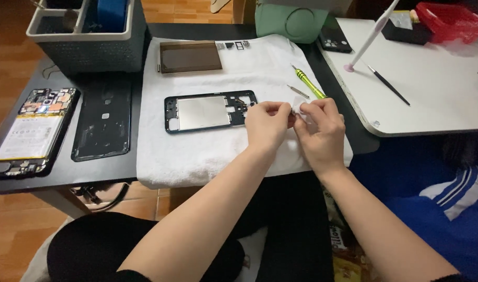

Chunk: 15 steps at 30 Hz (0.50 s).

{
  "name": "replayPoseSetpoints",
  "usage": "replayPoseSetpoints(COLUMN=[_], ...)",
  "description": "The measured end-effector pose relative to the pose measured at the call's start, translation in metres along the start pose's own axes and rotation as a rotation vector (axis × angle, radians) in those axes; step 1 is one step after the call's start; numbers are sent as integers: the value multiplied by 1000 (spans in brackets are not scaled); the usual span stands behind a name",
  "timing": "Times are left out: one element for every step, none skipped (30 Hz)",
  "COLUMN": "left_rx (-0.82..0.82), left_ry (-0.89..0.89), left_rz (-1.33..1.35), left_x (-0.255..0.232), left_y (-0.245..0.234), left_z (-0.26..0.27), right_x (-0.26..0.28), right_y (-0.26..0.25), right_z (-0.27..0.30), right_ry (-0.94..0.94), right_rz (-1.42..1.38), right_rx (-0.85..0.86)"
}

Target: Cleaning a smartphone frame and assembling internal electronic components during a repair process.

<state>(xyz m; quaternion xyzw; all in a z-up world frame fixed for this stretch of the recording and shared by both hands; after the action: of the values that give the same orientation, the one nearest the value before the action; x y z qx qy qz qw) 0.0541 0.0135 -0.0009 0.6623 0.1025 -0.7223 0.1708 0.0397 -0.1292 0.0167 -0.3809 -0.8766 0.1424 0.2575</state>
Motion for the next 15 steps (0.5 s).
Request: replayPoseSetpoints(left_rx=[5, 8, 5, 3, 2, 1, 1, -2, -7, -7, 4, 15, 12, 13, 19], left_ry=[0, 9, 17, 16, 11, 6, 6, 0, -2, 2, -12, -27, -22, -116, -215], left_rz=[-3, -20, -32, -31, -40, -50, -49, -56, -61, -61, -17, 26, 28, 59, 89], left_x=[-1, -3, -4, -4, -4, -3, -3, -3, -4, -4, -3, -2, -12, -15, -17], left_y=[0, 0, -2, -1, -1, -1, -1, -2, -4, -2, -1, 0, -5, -9, -10], left_z=[1, 3, 3, 3, 2, 2, 3, 4, 4, 4, 5, 5, 9, 13, 19], right_x=[2, 3, 6, 7, 9, 10, 8, 7, 6, 1, -3, -7, -13, -15, -19], right_y=[-2, -3, -3, -3, -4, -5, -5, -5, -4, -7, -8, -8, -21, -36, -55], right_z=[-1, -1, -2, -3, -3, -4, -2, -1, -1, -3, -5, -6, -20, -34, -45], right_ry=[4, 10, 9, 8, 7, 6, 6, 5, 1, -2, -13, -24, -28, -77, -122], right_rz=[2, -6, -19, -20, -20, -20, -20, -9, 1, 0, 17, 34, 31, -21, -69], right_rx=[-3, 4, 16, 18, 25, 32, 32, 39, 42, 38, 66, 94, 92, 52, 15])
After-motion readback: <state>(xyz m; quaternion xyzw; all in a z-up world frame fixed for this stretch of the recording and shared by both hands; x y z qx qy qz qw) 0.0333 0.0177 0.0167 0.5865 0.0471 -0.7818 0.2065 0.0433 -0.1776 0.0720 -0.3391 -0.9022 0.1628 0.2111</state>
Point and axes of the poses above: each hand's wrist, its own z-axis away from the middle knuckle, its own y-axis out of the palm, x = y × z, the point moved 6 cm from there along -z, towards the middle knuckle, and after that the axes turned 8 degrees about -x, right-handed, at the moved point
